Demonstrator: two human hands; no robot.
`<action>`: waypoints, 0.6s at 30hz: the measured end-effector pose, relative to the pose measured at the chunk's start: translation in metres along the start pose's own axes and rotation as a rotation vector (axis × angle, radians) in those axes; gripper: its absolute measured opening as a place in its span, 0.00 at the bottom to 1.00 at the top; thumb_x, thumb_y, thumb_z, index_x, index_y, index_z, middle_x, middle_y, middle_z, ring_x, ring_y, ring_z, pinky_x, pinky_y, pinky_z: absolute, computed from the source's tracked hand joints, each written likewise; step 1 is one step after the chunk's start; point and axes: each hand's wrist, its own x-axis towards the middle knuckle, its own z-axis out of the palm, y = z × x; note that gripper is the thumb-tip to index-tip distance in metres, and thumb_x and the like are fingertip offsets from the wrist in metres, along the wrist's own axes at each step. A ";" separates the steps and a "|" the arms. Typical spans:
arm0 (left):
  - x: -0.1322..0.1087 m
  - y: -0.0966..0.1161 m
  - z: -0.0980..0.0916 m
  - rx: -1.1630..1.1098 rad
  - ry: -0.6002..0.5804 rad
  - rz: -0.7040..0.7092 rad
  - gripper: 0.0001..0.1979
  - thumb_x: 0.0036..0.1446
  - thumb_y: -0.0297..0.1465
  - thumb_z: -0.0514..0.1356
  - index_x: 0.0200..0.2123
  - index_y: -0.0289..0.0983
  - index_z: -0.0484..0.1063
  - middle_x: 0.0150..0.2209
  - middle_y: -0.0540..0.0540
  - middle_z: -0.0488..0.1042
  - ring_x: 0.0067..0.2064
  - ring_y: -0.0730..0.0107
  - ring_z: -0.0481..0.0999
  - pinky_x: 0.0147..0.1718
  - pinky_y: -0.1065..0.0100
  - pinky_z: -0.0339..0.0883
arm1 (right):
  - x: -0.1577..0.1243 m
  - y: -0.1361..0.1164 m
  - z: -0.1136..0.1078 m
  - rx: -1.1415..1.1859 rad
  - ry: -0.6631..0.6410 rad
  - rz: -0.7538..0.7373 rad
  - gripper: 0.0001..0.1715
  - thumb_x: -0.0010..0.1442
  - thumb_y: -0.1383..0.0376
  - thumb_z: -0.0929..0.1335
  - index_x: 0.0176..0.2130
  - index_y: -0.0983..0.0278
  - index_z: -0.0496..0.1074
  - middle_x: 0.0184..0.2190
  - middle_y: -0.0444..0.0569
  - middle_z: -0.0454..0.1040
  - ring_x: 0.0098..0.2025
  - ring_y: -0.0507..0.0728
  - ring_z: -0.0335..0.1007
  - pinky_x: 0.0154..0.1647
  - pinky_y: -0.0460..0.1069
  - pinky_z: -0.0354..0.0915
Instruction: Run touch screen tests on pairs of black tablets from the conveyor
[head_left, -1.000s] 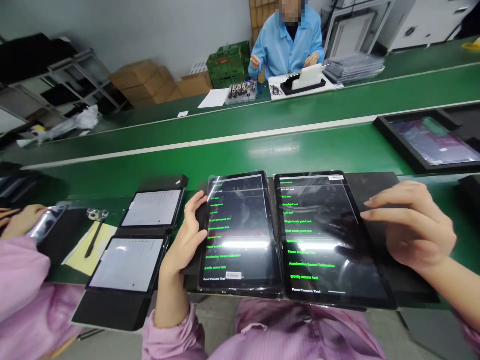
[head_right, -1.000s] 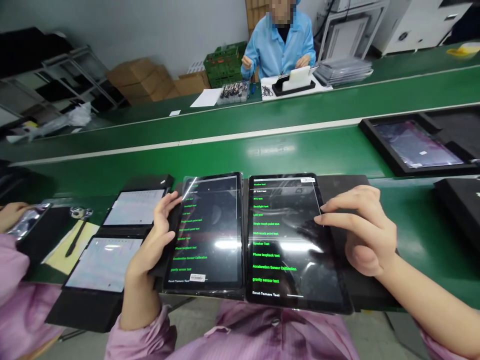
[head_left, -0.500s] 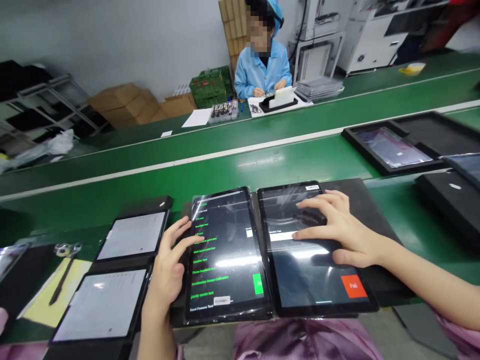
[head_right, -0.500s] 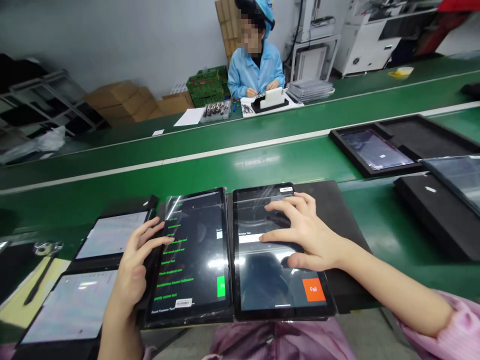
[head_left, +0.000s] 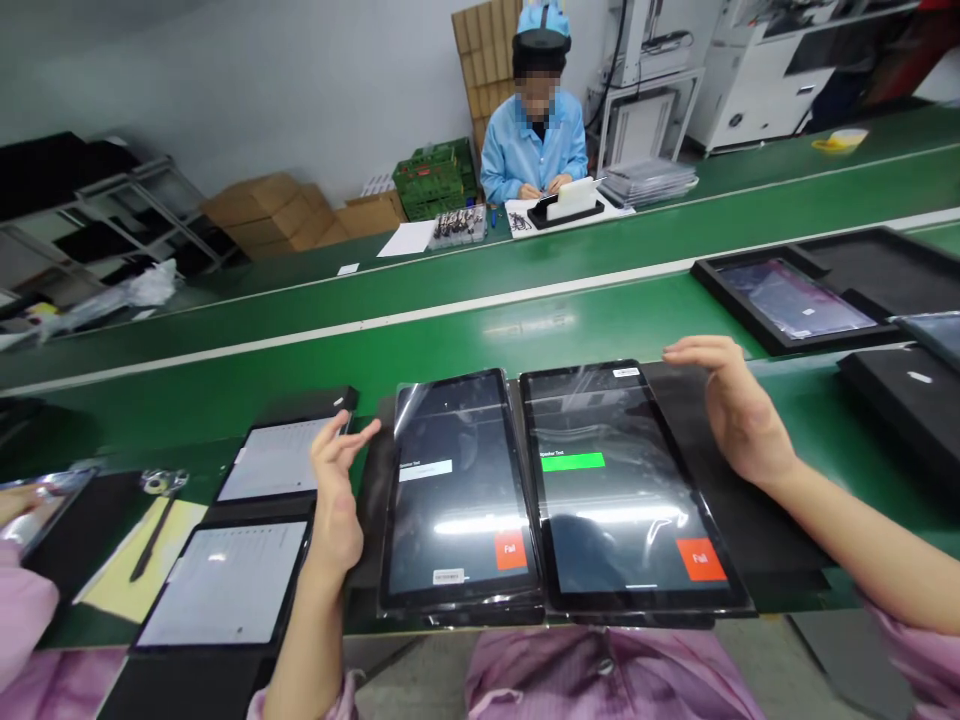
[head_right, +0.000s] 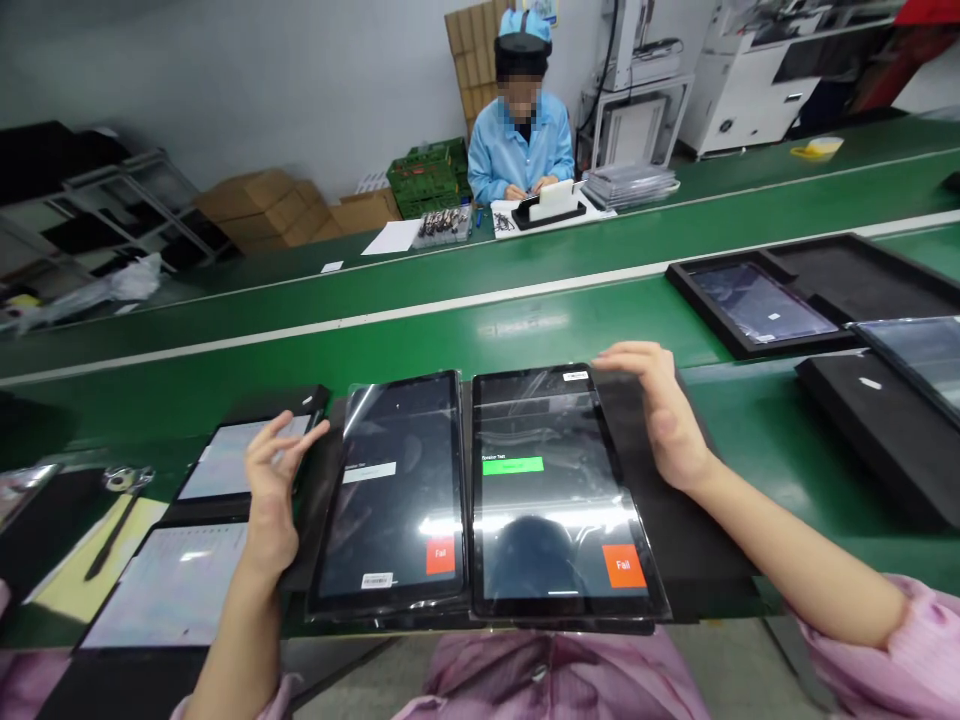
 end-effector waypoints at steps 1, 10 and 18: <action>0.008 -0.002 0.000 -0.001 0.020 0.026 0.28 0.73 0.55 0.46 0.66 0.47 0.64 0.70 0.38 0.57 0.64 0.47 0.74 0.67 0.39 0.63 | 0.006 0.007 0.003 0.096 0.044 0.027 0.42 0.72 0.44 0.41 0.63 0.53 0.67 0.55 0.57 0.70 0.61 0.70 0.66 0.62 0.69 0.62; 0.110 0.048 0.011 0.512 -0.928 0.016 0.38 0.72 0.47 0.52 0.78 0.45 0.43 0.80 0.34 0.34 0.79 0.31 0.36 0.68 0.21 0.34 | 0.035 0.041 0.025 0.191 -0.105 0.126 0.41 0.72 0.36 0.51 0.58 0.55 0.74 0.53 0.54 0.76 0.54 0.66 0.70 0.60 0.65 0.64; 0.102 0.041 -0.018 0.640 -1.050 -0.105 0.48 0.70 0.48 0.54 0.78 0.42 0.25 0.79 0.30 0.25 0.78 0.33 0.24 0.68 0.22 0.32 | 0.027 0.051 0.033 0.309 0.060 0.283 0.36 0.71 0.38 0.55 0.58 0.55 0.72 0.51 0.53 0.76 0.55 0.66 0.70 0.61 0.64 0.64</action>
